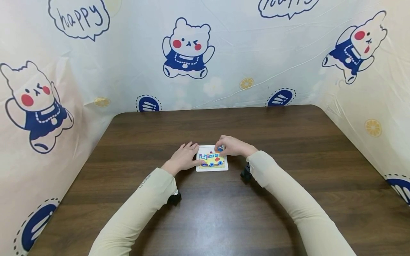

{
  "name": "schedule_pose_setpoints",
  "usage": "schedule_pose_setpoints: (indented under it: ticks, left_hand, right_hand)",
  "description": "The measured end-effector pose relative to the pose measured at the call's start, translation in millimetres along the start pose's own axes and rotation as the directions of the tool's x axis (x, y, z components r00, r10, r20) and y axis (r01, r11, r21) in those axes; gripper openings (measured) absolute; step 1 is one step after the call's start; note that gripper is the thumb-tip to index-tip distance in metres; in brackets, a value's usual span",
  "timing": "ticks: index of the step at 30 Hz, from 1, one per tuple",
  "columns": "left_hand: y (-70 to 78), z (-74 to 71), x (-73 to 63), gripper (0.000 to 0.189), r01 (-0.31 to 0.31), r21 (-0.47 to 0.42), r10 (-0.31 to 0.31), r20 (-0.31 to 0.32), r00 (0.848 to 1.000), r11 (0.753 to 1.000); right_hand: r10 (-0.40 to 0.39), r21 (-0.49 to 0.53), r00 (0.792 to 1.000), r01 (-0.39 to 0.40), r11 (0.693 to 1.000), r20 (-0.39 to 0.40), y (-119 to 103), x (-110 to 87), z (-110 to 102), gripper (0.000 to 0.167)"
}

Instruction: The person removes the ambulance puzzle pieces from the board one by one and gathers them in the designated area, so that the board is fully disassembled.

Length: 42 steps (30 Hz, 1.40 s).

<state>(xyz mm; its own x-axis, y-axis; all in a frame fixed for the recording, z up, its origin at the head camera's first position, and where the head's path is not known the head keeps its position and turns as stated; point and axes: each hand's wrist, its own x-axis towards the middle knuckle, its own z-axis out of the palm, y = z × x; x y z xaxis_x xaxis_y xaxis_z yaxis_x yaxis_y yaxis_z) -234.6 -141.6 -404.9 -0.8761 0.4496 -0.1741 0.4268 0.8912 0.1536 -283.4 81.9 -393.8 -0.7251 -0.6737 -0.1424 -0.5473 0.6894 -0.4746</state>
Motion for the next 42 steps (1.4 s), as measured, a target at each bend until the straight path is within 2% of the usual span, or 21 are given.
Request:
schedule_pose_setpoints:
  ticks: [11,20,23,31,42]
  left_hand:
    - [-1.0,1.2,1.4,0.079,0.005,0.004,-0.005,-0.003,1.0,1.0]
    - [-0.9,1.0,1.5,0.079,0.008,0.01,-0.008,0.0,1.0,1.0]
    - [-0.7,0.3,0.9,0.079,0.007,0.0,-0.007,0.002,1.0,1.0]
    - [-0.4,-0.4,0.4,0.078,0.004,-0.011,-0.004,0.0,1.0,1.0]
    - [0.6,-0.5,-0.1,0.079,0.017,-0.004,-0.017,0.007,1.0,1.0]
  right_hand:
    - [-0.003,0.003,0.999,0.003,1.0,0.038,-4.4,3.9,0.3,0.011]
    - [0.003,0.029,1.0,-0.004,1.0,0.021,-3.5,2.3,0.1,0.011]
    - [0.007,0.047,1.0,-0.008,0.999,0.018,-3.7,1.0,-0.4,0.013]
    - [0.027,0.05,1.0,-0.027,0.998,0.002,-2.4,0.1,-0.3,0.034]
    - [0.023,-0.014,1.0,-0.024,1.0,-0.012,-1.4,0.3,-2.4,0.034]
